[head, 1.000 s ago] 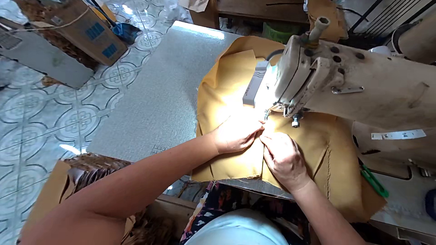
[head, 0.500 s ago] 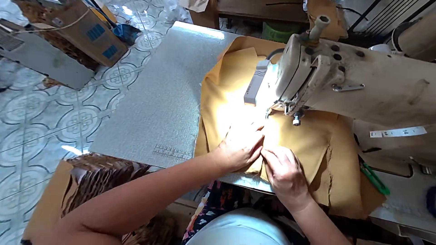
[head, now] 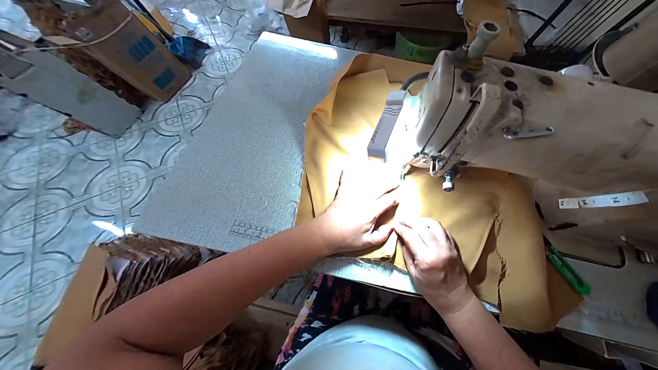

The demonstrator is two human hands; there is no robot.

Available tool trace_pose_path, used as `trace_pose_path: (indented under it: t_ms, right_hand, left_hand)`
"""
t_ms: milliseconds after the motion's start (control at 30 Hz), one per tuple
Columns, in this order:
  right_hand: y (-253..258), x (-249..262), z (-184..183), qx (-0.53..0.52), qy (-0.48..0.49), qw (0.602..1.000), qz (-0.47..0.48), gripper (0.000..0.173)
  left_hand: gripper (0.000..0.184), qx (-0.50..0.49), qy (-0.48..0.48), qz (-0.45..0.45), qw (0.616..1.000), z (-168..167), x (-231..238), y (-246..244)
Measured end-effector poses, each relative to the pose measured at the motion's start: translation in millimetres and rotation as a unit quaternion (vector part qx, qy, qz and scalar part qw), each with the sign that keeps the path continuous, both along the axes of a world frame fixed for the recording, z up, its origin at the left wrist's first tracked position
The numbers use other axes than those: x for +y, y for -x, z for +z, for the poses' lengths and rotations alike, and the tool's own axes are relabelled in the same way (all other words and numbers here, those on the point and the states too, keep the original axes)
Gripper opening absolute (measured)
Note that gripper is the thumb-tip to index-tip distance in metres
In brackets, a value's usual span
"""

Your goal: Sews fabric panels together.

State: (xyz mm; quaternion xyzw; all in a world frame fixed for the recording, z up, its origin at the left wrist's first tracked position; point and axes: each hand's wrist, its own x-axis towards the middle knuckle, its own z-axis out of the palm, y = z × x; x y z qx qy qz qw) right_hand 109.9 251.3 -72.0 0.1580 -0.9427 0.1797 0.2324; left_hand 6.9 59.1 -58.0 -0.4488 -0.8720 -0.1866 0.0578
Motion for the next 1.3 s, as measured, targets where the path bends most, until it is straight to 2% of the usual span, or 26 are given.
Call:
trace_pose_path:
  t_ms: [700,867,1300]
  right_hand:
    - [16,0,-2,0.004,-0.007,1.0,-0.001,0.027]
    - [17,2,-2,0.003,-0.012,1.0,0.0,0.027]
    - [25,1,-3,0.004,-0.002,1.0,0.003,0.026]
  left_hand:
    - [0.05,0.004,-0.011,0.001,1.0,2,3,21]
    - [0.053,0.054,0.011,0.004,0.998,-1,2,16]
    - [0.057,0.005,0.032,0.04,0.999,-1,0,20]
